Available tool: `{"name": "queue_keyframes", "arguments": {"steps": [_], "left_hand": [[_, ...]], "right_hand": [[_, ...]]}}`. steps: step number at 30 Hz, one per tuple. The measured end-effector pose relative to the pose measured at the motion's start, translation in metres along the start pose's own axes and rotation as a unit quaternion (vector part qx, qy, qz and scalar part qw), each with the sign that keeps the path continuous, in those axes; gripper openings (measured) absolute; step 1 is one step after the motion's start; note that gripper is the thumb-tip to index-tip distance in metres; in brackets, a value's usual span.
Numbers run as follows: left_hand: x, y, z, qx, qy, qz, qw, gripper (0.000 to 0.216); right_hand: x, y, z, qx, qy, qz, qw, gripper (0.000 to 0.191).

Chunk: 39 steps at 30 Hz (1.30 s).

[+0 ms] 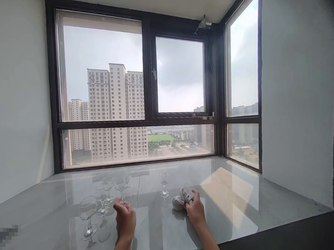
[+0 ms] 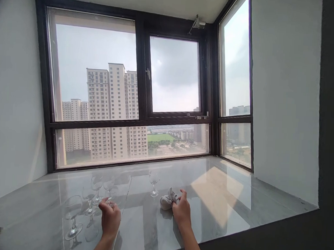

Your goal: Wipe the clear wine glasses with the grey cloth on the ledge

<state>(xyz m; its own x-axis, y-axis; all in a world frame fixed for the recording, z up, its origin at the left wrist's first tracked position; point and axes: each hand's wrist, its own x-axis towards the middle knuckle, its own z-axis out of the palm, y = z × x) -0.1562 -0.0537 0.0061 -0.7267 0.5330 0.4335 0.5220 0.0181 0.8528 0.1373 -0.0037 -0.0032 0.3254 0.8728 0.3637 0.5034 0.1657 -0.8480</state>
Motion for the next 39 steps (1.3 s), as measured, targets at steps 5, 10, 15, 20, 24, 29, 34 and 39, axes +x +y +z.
{"name": "queue_keyframes", "arguments": {"steps": [5,10,15,20,24,29,34,39], "left_hand": [[-0.034,0.017,0.007,-0.009,-0.142,0.240,0.960,0.042],[-0.047,0.040,0.026,0.083,-0.335,0.397,0.850,0.056],[-0.043,0.052,0.043,0.132,-0.307,0.400,0.854,0.053],[-0.043,0.051,0.039,0.150,-0.287,0.378,0.867,0.039],[-0.043,0.049,0.037,0.156,-0.284,0.346,0.880,0.038],[-0.043,0.051,0.039,0.153,-0.301,0.336,0.879,0.040],[-0.046,0.055,0.037,0.171,-0.304,0.340,0.873,0.041],[-0.047,0.058,0.037,0.188,-0.300,0.360,0.863,0.041]], "right_hand": [[-0.002,0.001,-0.001,-0.001,-0.009,-0.002,1.000,0.057],[-0.005,-0.002,-0.002,0.008,-0.005,-0.013,1.000,0.056],[-0.004,-0.003,-0.001,0.011,0.009,-0.020,1.000,0.057],[-0.003,-0.001,-0.001,0.020,0.007,-0.013,1.000,0.060],[-0.004,-0.003,-0.003,0.048,-0.015,-0.011,0.999,0.062],[-0.012,-0.010,-0.005,0.122,-0.089,-0.047,0.988,0.068],[-0.018,-0.019,-0.007,0.276,-0.174,-0.039,0.944,0.074],[-0.018,-0.023,-0.009,0.317,-0.157,-0.028,0.935,0.071]]}}
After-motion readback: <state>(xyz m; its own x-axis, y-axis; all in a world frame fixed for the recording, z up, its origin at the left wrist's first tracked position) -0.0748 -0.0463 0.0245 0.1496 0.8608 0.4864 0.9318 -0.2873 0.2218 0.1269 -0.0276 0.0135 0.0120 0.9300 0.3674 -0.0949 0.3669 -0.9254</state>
